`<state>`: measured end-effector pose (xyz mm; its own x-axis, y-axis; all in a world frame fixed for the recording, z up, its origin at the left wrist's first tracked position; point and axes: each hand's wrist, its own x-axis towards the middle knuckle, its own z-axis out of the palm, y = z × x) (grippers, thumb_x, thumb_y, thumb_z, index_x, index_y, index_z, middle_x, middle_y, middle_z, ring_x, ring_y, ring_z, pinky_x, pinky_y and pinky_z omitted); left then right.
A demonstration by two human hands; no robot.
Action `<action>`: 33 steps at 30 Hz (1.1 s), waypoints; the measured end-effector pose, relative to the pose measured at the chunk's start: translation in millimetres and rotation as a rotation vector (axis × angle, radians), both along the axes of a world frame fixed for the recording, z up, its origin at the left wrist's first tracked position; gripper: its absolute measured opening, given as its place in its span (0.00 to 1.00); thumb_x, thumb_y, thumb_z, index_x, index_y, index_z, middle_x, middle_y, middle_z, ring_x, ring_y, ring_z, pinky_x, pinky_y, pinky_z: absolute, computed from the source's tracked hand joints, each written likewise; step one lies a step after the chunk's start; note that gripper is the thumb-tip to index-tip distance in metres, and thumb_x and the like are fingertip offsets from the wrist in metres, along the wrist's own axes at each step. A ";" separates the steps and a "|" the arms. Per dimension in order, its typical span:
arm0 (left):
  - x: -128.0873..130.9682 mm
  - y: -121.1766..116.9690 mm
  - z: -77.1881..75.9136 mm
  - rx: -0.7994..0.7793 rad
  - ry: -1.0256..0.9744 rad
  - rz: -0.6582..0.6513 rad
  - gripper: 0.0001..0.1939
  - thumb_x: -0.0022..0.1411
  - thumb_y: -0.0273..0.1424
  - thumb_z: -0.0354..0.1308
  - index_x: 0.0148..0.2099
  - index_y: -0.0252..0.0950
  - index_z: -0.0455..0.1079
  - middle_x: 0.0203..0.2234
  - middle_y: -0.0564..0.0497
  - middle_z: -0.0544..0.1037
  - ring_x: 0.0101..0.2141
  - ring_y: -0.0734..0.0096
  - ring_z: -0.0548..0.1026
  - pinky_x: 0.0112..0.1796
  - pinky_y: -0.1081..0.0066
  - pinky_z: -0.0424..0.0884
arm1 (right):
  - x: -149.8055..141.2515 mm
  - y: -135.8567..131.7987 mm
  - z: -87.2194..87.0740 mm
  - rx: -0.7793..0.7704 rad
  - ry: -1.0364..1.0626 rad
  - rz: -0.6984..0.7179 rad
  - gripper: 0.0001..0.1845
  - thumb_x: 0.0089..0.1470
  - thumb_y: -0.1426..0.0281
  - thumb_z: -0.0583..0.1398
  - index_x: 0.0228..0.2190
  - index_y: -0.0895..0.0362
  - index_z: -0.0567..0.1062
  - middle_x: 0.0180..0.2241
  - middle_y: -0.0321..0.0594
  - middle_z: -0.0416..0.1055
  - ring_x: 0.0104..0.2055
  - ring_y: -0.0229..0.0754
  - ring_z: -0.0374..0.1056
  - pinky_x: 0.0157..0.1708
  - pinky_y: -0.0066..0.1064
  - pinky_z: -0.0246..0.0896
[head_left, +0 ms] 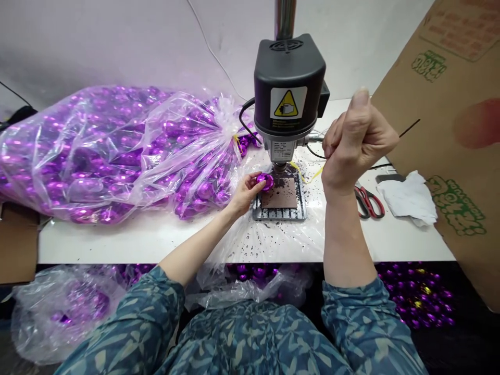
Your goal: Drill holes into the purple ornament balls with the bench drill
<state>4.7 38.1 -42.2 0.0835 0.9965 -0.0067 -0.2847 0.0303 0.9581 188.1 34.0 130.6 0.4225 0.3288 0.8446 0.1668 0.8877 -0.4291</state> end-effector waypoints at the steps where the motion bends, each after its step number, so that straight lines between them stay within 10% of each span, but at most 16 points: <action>1: 2.0 1.3 -5.1 0.027 0.022 0.009 0.35 0.51 0.45 0.81 0.55 0.37 0.73 0.45 0.45 0.85 0.48 0.60 0.84 0.57 0.57 0.76 | -0.1 -0.2 -0.1 -0.006 -0.004 -0.005 0.33 0.69 0.54 0.56 0.17 0.53 0.53 0.13 0.27 0.47 0.15 0.27 0.46 0.21 0.30 0.48; 22: 19.0 -6.1 -24.1 0.283 0.443 0.014 0.33 0.55 0.42 0.79 0.58 0.38 0.73 0.51 0.41 0.81 0.50 0.55 0.80 0.53 0.53 0.77 | -1.5 -3.4 -1.6 0.046 0.063 0.105 0.33 0.66 0.56 0.60 0.15 0.55 0.56 0.13 0.26 0.49 0.14 0.26 0.46 0.19 0.31 0.44; 33: 26.6 -10.7 -13.4 0.329 0.550 0.044 0.28 0.57 0.38 0.77 0.56 0.38 0.71 0.50 0.43 0.82 0.52 0.55 0.80 0.57 0.52 0.75 | -1.6 -6.5 -0.1 -0.075 0.043 0.013 0.37 0.62 0.41 0.57 0.15 0.52 0.54 0.13 0.28 0.46 0.15 0.28 0.47 0.21 0.32 0.48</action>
